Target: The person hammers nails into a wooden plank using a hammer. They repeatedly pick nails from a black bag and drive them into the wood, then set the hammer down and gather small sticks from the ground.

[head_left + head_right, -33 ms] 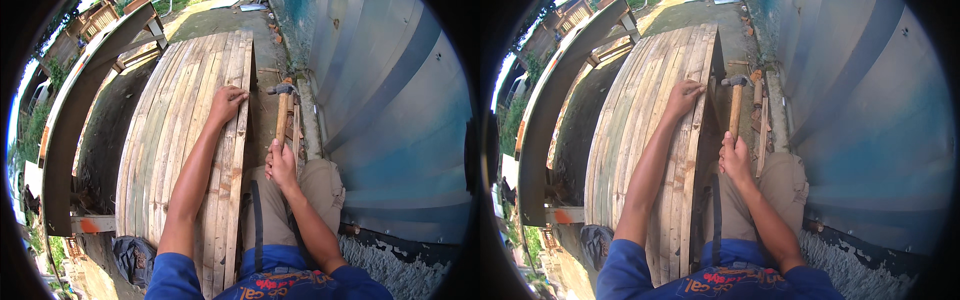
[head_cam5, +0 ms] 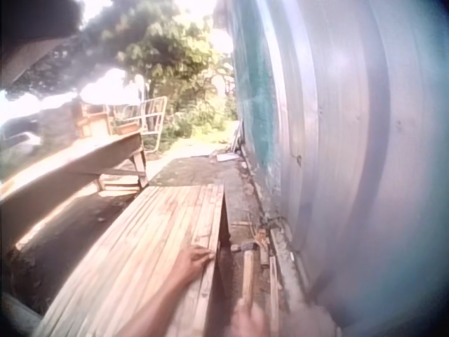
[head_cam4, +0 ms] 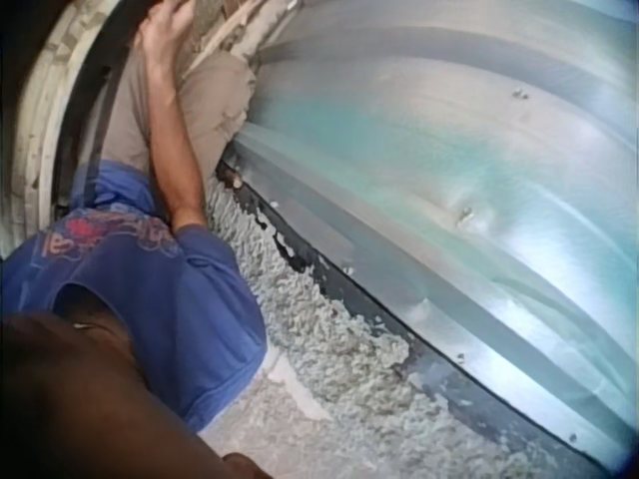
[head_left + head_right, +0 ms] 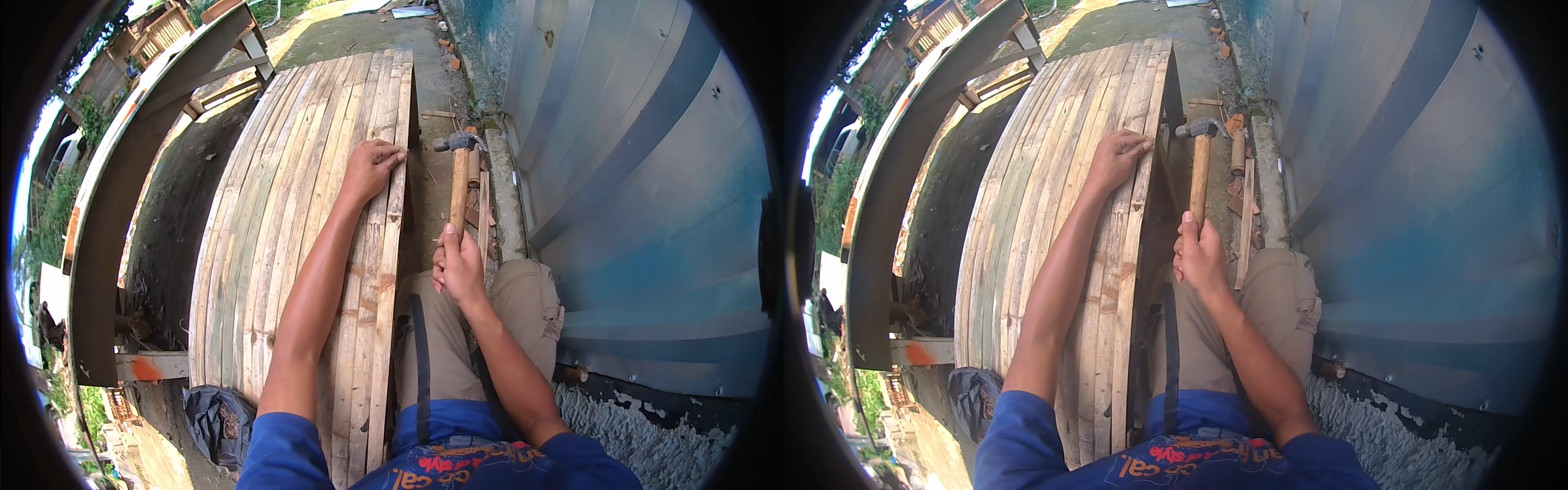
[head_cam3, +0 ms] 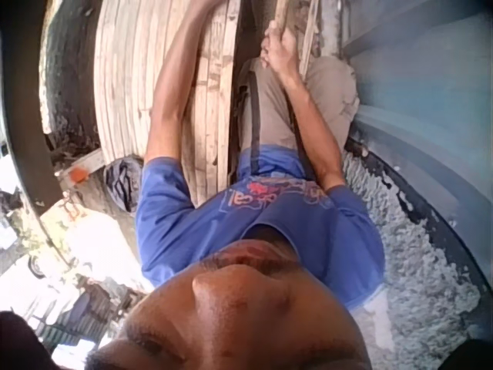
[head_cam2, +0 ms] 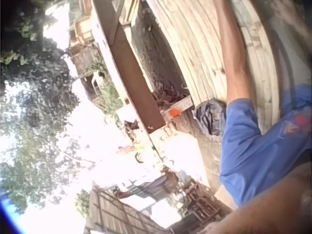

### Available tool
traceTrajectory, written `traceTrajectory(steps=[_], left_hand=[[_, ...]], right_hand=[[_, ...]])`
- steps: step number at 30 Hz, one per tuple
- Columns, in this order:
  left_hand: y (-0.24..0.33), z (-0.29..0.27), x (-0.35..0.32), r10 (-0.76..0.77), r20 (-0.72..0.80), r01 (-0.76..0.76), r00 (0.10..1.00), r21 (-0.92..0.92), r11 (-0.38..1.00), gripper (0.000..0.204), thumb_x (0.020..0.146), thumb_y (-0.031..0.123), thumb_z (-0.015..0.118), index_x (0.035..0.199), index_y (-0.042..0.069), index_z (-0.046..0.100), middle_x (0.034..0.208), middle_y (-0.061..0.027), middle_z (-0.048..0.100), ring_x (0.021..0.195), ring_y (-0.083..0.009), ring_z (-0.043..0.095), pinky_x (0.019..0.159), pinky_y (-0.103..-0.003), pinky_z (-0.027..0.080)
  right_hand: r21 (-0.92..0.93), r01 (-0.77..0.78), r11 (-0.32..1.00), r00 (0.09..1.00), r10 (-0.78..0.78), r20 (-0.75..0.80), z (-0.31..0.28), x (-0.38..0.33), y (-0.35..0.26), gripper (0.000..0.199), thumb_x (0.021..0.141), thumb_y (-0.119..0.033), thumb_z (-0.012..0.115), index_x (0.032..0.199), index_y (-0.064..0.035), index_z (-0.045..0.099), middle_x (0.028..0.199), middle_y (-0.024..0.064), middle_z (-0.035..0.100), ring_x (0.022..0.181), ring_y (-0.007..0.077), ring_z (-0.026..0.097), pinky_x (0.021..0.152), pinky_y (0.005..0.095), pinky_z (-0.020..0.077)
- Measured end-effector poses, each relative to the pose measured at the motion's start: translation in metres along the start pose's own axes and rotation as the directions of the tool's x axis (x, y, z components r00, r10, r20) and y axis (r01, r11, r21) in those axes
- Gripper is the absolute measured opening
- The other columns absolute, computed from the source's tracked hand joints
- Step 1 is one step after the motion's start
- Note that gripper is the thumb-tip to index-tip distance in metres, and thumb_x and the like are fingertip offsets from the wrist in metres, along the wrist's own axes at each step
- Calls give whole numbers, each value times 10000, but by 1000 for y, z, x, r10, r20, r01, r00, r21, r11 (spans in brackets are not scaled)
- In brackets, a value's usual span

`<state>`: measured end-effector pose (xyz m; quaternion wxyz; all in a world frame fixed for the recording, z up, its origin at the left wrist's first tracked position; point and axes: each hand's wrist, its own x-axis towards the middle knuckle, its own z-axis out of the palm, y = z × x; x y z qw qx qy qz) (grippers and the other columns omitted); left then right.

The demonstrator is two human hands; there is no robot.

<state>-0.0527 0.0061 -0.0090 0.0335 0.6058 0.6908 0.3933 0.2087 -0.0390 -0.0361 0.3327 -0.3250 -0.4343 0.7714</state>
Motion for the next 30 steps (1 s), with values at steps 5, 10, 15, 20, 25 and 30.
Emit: traceTrajectory(steps=[5, 10, 15, 20, 25, 30], left_hand=[[12, 3, 0, -92, -12, 90, 996, -124, 988, 211, 902, 177, 756, 1037, 19, 795, 1010, -164, 754, 934, -314, 708, 869, -386, 528], [8, 2, 1, -105, -4, 103, 994, -154, 983, 219, 906, 170, 756, 1048, 7, 789, 1004, -162, 753, 937, -287, 711, 871, -373, 527], [9, 1, 2, -107, 35, 111, 994, -149, 983, 257, 922, 194, 746, 1073, -11, 777, 1037, -159, 745, 991, -285, 693, 914, -370, 511], [2, 4, 0, -61, -33, 55, 998, -145, 988, 204, 879, 152, 772, 1029, 16, 797, 982, -174, 757, 896, -312, 718, 839, -385, 538], [5, 5, 0, -37, -39, 32, 999, -119, 992, 202, 874, 163, 778, 1021, 27, 801, 965, -169, 755, 893, -324, 708, 839, -403, 533], [0, 5, 1, -18, -47, 14, 999, -96, 995, 204, 874, 185, 778, 1013, 38, 806, 960, -169, 752, 897, -335, 693, 853, -419, 524]], right_hand=[[-51, 5, 999, 1000, -5, 16, 5, 13, -19, 390, 1093, -452, 488, 961, -87, 447, 615, -20, 387, 400, 80, 370, 347, 273, 359], [-74, -1, 997, 1000, 1, -9, 9, 14, -20, 389, 1091, -451, 493, 963, -86, 448, 616, -20, 387, 401, 83, 377, 343, 271, 355], [-151, -20, 988, 999, 24, 30, 6, 20, -26, 421, 1082, -442, 514, 942, -47, 465, 616, 13, 445, 390, 94, 427, 329, 302, 373], [-253, -5, 968, 998, 22, 64, 9, 24, -30, 432, 1080, -445, 514, 944, -36, 476, 615, 24, 465, 389, 108, 455, 329, 311, 377], [-354, 44, 934, 998, -24, 61, 6, 23, -31, 432, 1082, -443, 507, 960, -29, 486, 615, 24, 470, 381, 113, 461, 331, 310, 378], [-319, 19, 947, 999, -8, 38, 10, 20, -40, 425, 1082, -429, 512, 941, -28, 494, 596, 23, 468, 374, 120, 469, 330, 317, 381]])
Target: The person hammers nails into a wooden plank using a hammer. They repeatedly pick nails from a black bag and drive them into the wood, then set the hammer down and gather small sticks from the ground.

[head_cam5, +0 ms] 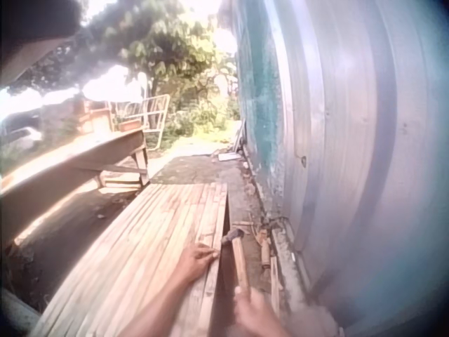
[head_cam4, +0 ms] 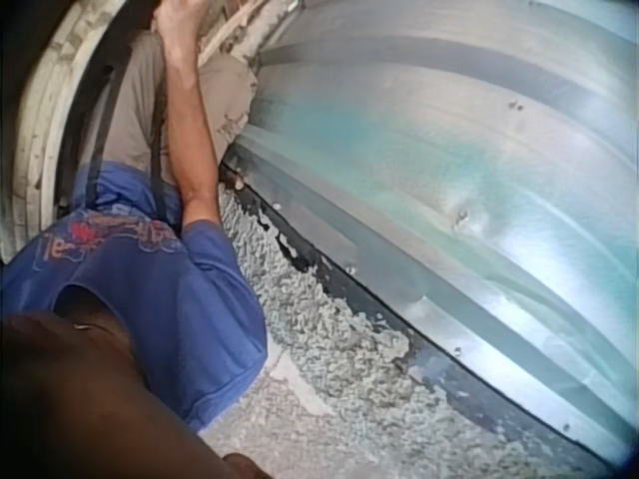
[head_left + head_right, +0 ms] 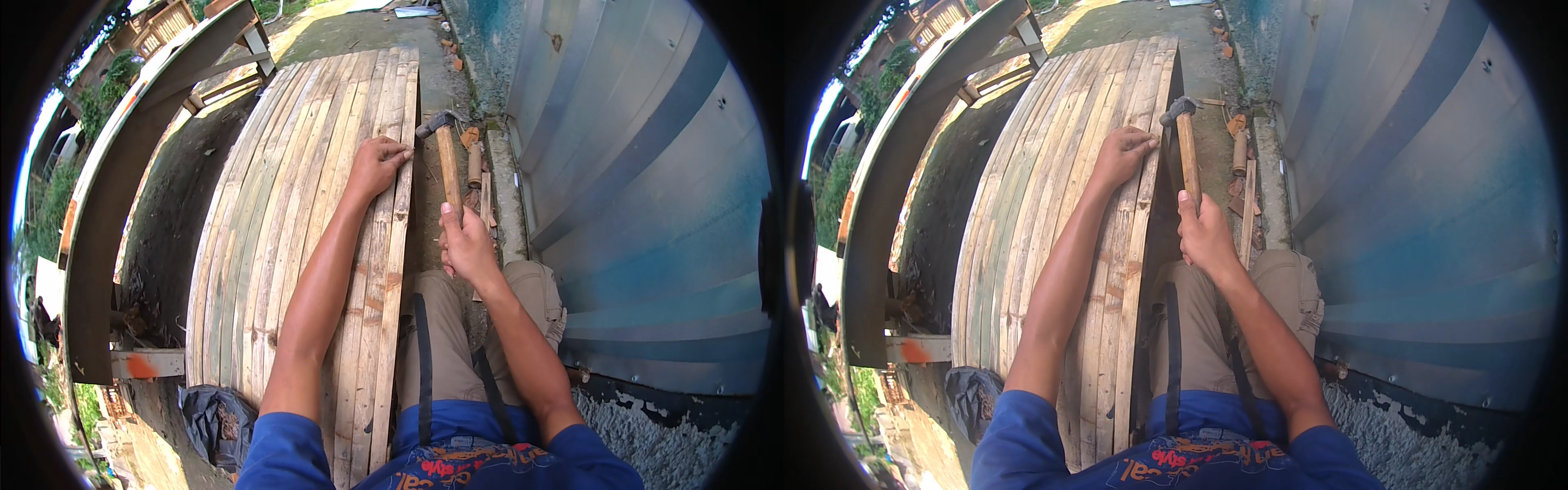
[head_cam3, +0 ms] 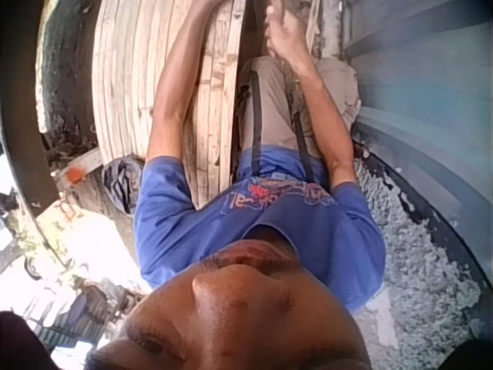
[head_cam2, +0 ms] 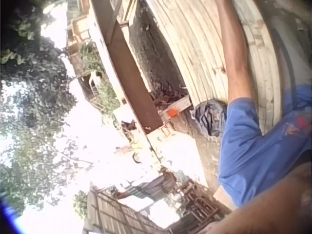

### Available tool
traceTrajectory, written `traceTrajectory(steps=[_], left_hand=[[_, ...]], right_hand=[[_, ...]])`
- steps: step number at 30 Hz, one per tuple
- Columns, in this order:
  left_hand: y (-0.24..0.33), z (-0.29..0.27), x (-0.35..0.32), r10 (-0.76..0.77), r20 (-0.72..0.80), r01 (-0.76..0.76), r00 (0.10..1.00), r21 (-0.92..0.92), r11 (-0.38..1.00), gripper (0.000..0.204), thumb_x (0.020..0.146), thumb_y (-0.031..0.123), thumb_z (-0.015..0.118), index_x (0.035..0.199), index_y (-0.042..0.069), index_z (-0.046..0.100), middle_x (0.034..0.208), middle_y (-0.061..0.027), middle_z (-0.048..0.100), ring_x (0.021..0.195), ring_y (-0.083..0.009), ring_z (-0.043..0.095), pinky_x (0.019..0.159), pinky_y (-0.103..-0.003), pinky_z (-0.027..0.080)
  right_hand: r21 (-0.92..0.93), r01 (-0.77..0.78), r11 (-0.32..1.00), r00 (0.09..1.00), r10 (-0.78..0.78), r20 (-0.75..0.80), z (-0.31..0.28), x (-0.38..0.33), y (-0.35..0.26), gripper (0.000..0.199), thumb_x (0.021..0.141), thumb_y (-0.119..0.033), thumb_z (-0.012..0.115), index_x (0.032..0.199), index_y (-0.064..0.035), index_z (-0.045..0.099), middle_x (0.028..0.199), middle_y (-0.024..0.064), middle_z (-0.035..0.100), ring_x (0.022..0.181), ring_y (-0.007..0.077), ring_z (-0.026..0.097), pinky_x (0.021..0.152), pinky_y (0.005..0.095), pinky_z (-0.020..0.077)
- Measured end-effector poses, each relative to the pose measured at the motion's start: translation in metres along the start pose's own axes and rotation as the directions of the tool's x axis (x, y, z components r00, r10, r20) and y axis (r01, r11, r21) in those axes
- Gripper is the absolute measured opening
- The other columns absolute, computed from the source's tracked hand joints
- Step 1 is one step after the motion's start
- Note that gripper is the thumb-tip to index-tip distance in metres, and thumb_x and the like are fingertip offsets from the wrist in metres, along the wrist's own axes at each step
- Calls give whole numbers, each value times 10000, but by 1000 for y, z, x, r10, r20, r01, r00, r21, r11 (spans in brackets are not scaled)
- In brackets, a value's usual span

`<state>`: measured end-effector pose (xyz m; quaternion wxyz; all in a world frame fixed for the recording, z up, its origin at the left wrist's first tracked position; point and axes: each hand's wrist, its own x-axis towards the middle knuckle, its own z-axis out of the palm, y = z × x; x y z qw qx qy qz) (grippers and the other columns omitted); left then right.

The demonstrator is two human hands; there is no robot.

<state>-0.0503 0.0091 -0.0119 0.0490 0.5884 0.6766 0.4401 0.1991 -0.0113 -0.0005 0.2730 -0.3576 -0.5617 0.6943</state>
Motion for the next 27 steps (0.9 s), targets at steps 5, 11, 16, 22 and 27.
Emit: traceTrajectory(steps=[5, 11, 16, 22, 27], left_hand=[[0, 3, -1, 13, -23, -11, 1000, 65, 998, 201, 875, 195, 777, 993, 34, 807, 963, -172, 748, 893, -342, 690, 846, -425, 525], [4, -2, 0, -55, 41, 54, 998, 43, 998, 257, 902, 221, 755, 1047, 13, 791, 1022, -167, 742, 995, -318, 686, 911, -400, 511], [7, -2, 0, -88, 55, 87, 995, 20, 996, 248, 904, 207, 759, 1047, 8, 790, 1023, -160, 738, 984, -307, 691, 901, -389, 515], [6, -2, -1, -113, 51, 115, 992, -28, 993, 216, 910, 173, 754, 1040, 5, 791, 1013, -145, 733, 968, -280, 695, 893, -366, 517], [2, -2, 0, -52, 44, 51, 998, 10, 999, 212, 913, 165, 753, 1043, 2, 791, 1016, -138, 735, 958, -270, 697, 889, -360, 520]], right_hand=[[-48, -22, 999, 1000, 23, 13, -8, 1, 1, 417, 1089, -415, 501, 926, -31, 495, 586, 26, 469, 371, 125, 473, 326, 320, 376], [-60, -39, 997, 999, 40, 24, -12, 2, -1, 406, 1092, -406, 499, 919, -38, 489, 581, 22, 462, 371, 128, 469, 328, 321, 376], [-75, -49, 996, 995, 55, 85, -16, 3, -1, 398, 1094, -402, 496, 918, -45, 479, 582, 20, 459, 375, 122, 462, 335, 321, 377], [-86, -67, 994, 994, 74, 82, -16, 3, -7, 390, 1094, -391, 496, 898, -55, 464, 585, 13, 457, 381, 121, 463, 336, 325, 380], [-111, -17, 994, 999, 22, 43, -14, 5, -9, 385, 1093, -380, 498, 894, -53, 458, 572, 11, 453, 382, 125, 470, 333, 329, 378]])
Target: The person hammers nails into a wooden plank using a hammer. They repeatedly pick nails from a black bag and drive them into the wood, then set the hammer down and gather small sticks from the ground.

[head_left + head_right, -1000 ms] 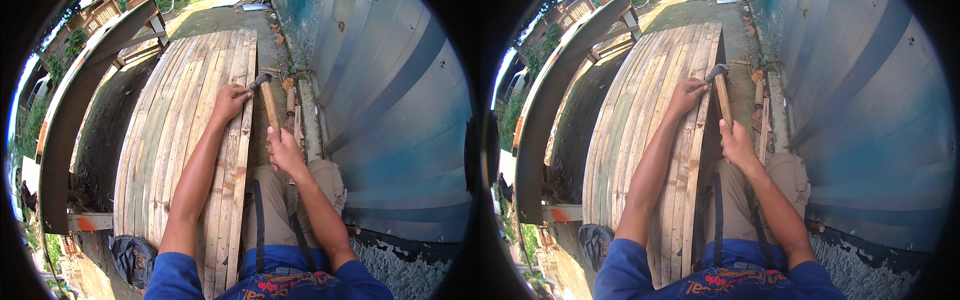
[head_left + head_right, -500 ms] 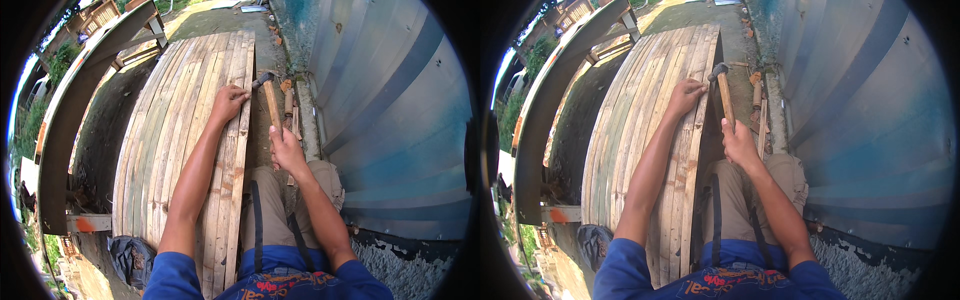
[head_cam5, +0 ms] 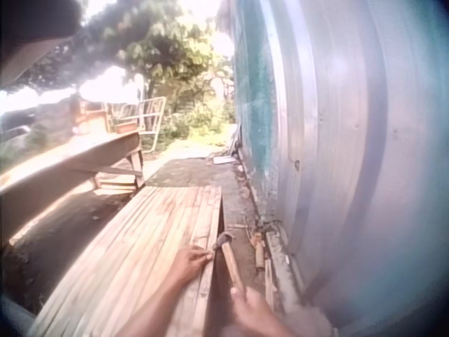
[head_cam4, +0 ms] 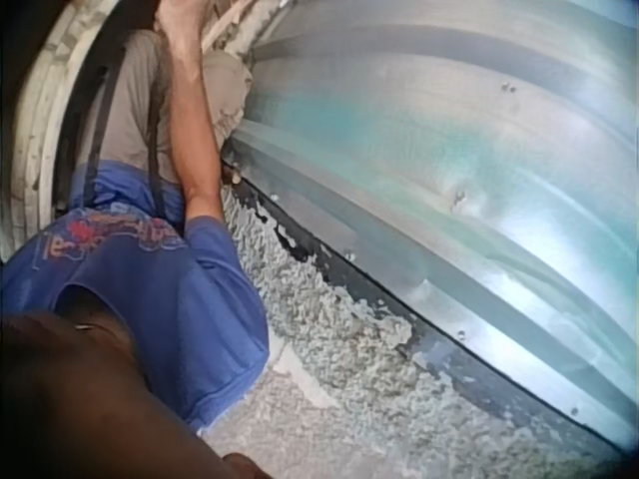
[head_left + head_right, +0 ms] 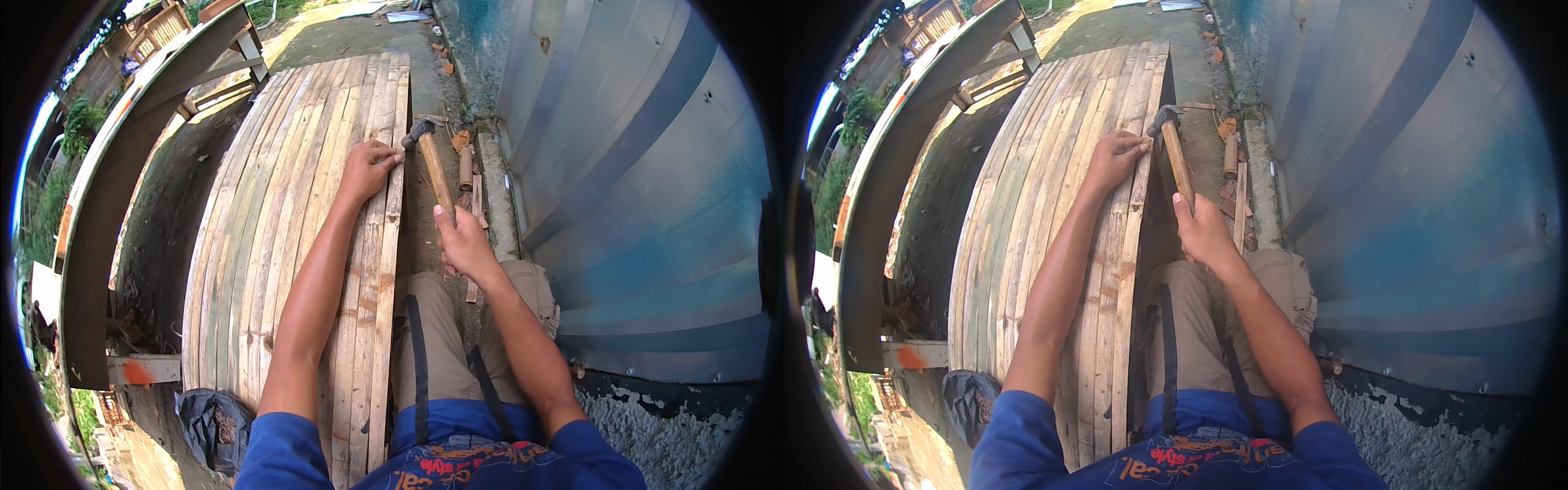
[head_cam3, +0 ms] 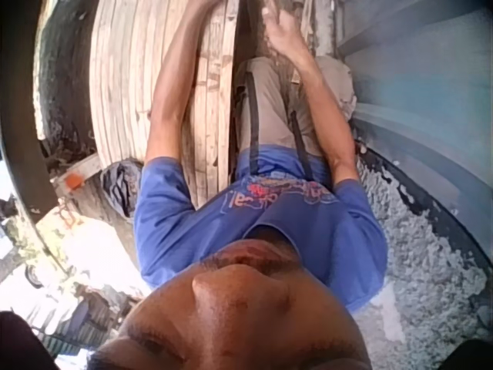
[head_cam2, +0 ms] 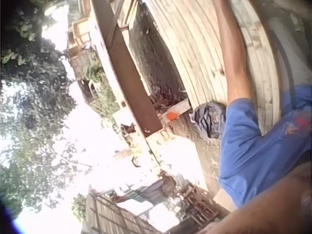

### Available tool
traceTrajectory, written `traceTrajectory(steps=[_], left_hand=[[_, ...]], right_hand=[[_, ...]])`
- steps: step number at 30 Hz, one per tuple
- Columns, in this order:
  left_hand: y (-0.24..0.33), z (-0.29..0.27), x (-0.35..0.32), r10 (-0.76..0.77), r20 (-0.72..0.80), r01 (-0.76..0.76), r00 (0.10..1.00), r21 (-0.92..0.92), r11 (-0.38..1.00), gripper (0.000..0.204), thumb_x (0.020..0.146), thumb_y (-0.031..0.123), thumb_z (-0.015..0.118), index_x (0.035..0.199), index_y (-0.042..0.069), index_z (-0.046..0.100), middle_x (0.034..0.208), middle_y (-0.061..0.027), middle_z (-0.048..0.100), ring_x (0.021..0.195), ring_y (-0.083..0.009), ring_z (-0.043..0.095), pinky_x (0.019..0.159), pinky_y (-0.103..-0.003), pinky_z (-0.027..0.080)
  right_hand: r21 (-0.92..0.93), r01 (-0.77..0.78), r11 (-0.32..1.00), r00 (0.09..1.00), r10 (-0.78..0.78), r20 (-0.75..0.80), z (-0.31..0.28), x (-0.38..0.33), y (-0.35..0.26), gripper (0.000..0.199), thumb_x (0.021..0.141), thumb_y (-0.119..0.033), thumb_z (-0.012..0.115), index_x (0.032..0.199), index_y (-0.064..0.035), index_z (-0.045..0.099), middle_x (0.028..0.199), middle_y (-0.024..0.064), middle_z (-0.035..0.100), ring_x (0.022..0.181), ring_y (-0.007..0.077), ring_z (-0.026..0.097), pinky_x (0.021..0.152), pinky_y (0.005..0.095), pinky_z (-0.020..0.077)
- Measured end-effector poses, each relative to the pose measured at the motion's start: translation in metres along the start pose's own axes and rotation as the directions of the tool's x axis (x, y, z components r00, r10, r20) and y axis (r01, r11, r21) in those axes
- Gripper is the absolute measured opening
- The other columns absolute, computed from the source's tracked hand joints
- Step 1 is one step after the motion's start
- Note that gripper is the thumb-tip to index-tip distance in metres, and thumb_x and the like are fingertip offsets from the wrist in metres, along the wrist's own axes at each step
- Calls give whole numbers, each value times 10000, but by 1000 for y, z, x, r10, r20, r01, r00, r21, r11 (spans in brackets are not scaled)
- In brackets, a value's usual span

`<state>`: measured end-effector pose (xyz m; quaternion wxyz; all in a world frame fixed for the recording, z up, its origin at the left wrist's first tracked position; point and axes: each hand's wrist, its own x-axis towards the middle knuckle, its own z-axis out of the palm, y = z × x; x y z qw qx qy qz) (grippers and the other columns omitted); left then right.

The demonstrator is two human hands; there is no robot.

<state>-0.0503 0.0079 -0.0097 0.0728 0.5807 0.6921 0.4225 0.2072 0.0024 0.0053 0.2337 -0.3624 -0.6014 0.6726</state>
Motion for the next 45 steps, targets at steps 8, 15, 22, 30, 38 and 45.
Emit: traceTrajectory(steps=[8, 15, 22, 30, 38, 45], left_hand=[[2, 3, -1, -46, -22, 45, 999, -27, 999, 217, 881, 167, 780, 1023, 4, 795, 997, -160, 742, 933, -305, 701, 869, -384, 530], [-3, 1, -8, -65, -69, 48, 995, -219, 975, 243, 898, 52, 664, 1111, 0, 767, 1089, -155, 719, 1115, -283, 672, 1001, -339, 491], [6, 14, -25, 91, -104, -70, 990, 192, 979, 327, 857, 136, 638, 1149, 75, 772, 1207, -141, 712, 1155, -337, 641, 1057, -448, 474], [23, 14, -34, 77, -93, -49, 993, 272, 961, 404, 830, 276, 778, 1178, 71, 760, 1264, -116, 692, 1226, -331, 600, 1068, -446, 463], [25, 13, -32, 68, -65, -47, 996, 285, 957, 394, 814, 267, 776, 1150, 60, 766, 1273, -108, 689, 1234, -311, 597, 1074, -440, 461], [27, 13, -33, 68, -62, -46, 996, 304, 952, 380, 817, 253, 767, 1145, 61, 769, 1276, -113, 686, 1237, -320, 593, 1074, -438, 461]], right_hand=[[14, 10, 1000, 1000, -9, -8, -6, 1, -1, 388, 1093, -375, 494, 903, -38, 460, 583, 25, 461, 368, 137, 465, 324, 339, 371], [76, -3, 997, 996, 10, -88, -4, -1, -10, 403, 1089, -431, 498, 964, -48, 480, 636, 23, 454, 406, 112, 429, 349, 320, 365], [50, 10, 999, 996, -5, -94, -4, -4, 1, 398, 1091, -375, 500, 940, -7, 502, 589, 43, 477, 367, 144, 466, 326, 343, 370], [87, -14, 996, 996, 22, -91, 0, -2, 10, 400, 1089, -386, 504, 944, -14, 507, 589, 34, 477, 379, 136, 471, 332, 332, 379], [89, -7, 996, 998, 13, -66, 5, 1, 16, 404, 1088, -398, 506, 944, -21, 504, 595, 31, 480, 383, 127, 470, 330, 324, 380], [101, 9, 995, 999, -4, -45, 7, 0, 15, 394, 1093, -400, 491, 936, -39, 490, 593, 31, 472, 375, 120, 465, 326, 320, 372]])
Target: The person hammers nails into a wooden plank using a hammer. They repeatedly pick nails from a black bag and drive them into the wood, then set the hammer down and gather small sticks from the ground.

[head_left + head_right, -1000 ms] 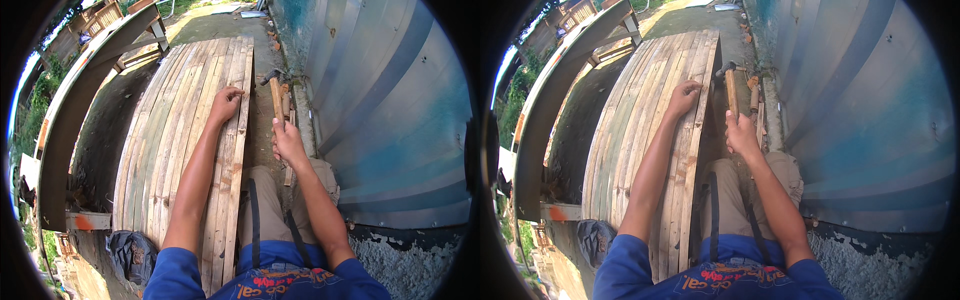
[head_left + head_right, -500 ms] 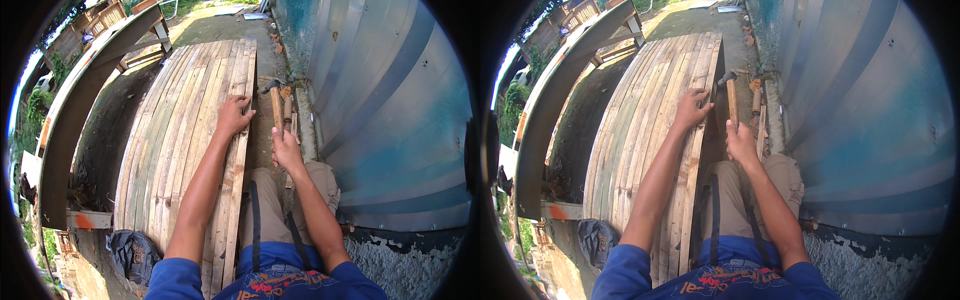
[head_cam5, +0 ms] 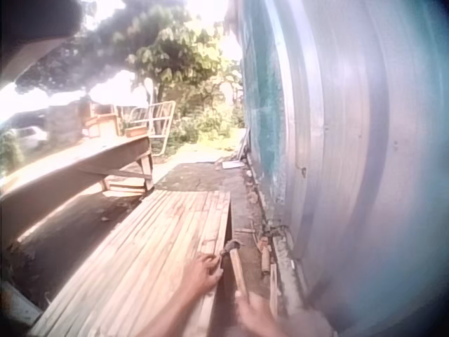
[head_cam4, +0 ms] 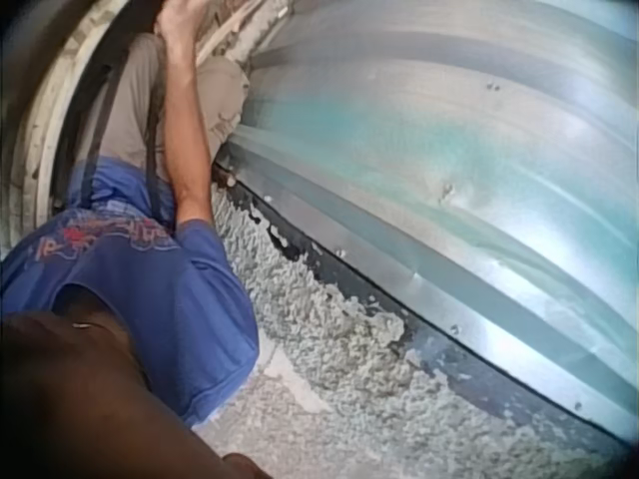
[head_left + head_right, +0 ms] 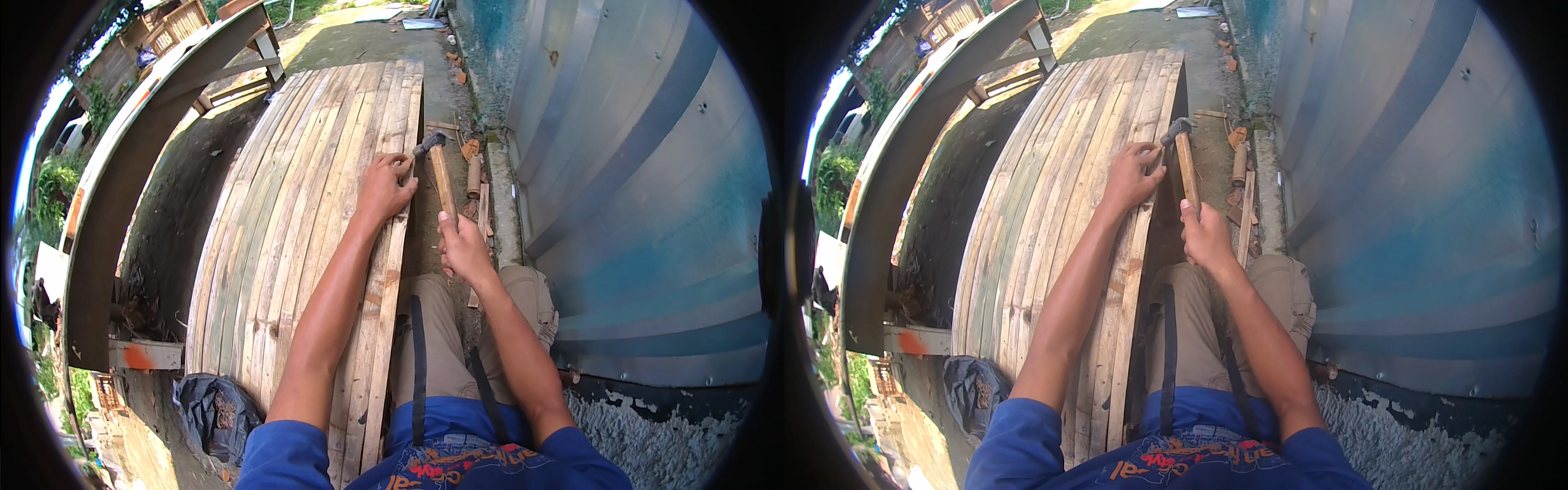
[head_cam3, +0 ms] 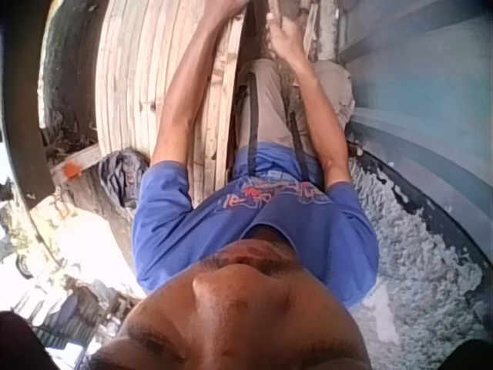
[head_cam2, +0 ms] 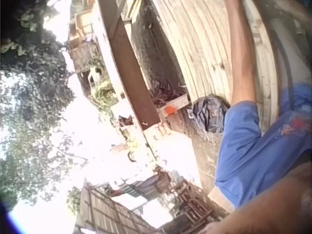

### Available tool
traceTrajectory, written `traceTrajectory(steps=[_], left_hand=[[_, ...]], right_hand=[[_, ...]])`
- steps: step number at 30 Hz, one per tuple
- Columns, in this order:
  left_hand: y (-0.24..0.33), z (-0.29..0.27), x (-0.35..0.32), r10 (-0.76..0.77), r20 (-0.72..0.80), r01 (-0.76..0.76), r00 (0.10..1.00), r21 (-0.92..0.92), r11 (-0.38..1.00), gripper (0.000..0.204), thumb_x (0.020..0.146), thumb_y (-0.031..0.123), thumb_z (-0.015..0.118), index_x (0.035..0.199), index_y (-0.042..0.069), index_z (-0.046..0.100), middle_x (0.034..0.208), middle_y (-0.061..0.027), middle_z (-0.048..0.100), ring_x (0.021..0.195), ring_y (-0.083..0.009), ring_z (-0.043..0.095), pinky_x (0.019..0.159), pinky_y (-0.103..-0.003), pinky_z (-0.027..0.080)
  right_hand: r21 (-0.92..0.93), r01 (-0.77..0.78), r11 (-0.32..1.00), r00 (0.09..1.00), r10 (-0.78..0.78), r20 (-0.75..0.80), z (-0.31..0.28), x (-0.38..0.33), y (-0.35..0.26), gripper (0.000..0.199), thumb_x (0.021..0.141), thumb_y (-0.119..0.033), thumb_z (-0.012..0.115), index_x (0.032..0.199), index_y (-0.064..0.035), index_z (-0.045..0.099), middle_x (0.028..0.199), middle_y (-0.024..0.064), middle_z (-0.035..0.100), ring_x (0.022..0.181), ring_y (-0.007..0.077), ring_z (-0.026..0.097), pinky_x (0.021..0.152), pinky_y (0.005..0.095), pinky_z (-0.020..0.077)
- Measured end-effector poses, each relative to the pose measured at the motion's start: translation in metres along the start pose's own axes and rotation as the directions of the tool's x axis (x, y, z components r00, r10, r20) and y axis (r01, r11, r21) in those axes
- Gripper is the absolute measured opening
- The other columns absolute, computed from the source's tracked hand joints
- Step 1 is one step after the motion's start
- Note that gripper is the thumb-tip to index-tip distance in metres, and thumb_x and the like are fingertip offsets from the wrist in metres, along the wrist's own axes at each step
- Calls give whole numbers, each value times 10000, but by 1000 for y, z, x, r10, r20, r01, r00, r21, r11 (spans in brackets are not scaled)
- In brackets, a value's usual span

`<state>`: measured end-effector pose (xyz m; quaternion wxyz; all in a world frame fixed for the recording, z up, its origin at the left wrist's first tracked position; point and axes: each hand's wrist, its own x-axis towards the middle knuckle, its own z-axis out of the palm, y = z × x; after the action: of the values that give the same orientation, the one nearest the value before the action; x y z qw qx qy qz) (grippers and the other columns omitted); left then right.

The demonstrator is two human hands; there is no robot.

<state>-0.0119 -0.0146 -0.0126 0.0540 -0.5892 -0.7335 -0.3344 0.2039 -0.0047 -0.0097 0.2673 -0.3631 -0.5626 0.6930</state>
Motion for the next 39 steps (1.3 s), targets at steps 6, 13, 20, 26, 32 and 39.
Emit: traceTrajectory(steps=[6, 13, 20, 26, 32, 39], left_hand=[[2, -2, 0, -1, 7, 1, 1000, -7, 1000, 387, 810, 246, 764, 1142, 47, 766, 1265, -126, 688, 1233, -329, 594, 1081, -429, 460], [1, -1, 1, 21, -1, -21, 1000, 7, 1000, 396, 811, 249, 755, 1150, 44, 760, 1254, -138, 688, 1219, -338, 606, 1077, -427, 469], [2, -2, 1, 4, 9, -4, 1000, 1, 1000, 391, 812, 250, 755, 1141, 38, 761, 1260, -136, 686, 1227, -339, 598, 1079, -430, 466], [5, -2, 1, 4, 21, -4, 1000, 1, 1000, 386, 818, 244, 752, 1141, 32, 760, 1267, -135, 684, 1237, -340, 592, 1093, -432, 453], [-2, -1, -1, 20, 11, -20, 1000, 27, 999, 389, 814, 247, 753, 1138, 32, 761, 1274, -133, 681, 1235, -341, 594, 1088, -427, 457], [4, -2, 2, 24, 12, -24, 1000, 33, 999, 396, 807, 248, 749, 1139, 34, 761, 1261, -140, 687, 1227, -339, 601, 1072, -423, 471]], right_hand=[[10, -19, 1000, 999, 19, 41, -5, 2, -5, 390, 1095, -403, 485, 932, -49, 473, 592, 31, 467, 371, 122, 461, 323, 324, 368], [5, 2, 1000, 1000, -2, 30, -3, 1, 2, 382, 1095, -403, 485, 952, -50, 460, 587, 19, 447, 369, 122, 445, 319, 319, 364], [55, 38, 998, 999, -38, 4, -6, 1, 2, 368, 1095, -385, 490, 929, -59, 457, 585, 21, 462, 367, 122, 448, 317, 322, 365], [-13, 30, 999, 1000, -30, 0, -5, 0, 0, 367, 1095, -375, 494, 927, -50, 461, 571, 18, 456, 372, 127, 468, 323, 331, 385], [3, 40, 999, 999, -40, 10, -3, -3, 3, 373, 1097, -382, 489, 936, -46, 469, 574, 20, 460, 377, 128, 470, 330, 324, 377], [-71, 116, 991, 993, -116, 3, -8, 8, 10, 373, 1097, -387, 488, 938, -50, 475, 576, 21, 465, 377, 132, 472, 337, 328, 374]])
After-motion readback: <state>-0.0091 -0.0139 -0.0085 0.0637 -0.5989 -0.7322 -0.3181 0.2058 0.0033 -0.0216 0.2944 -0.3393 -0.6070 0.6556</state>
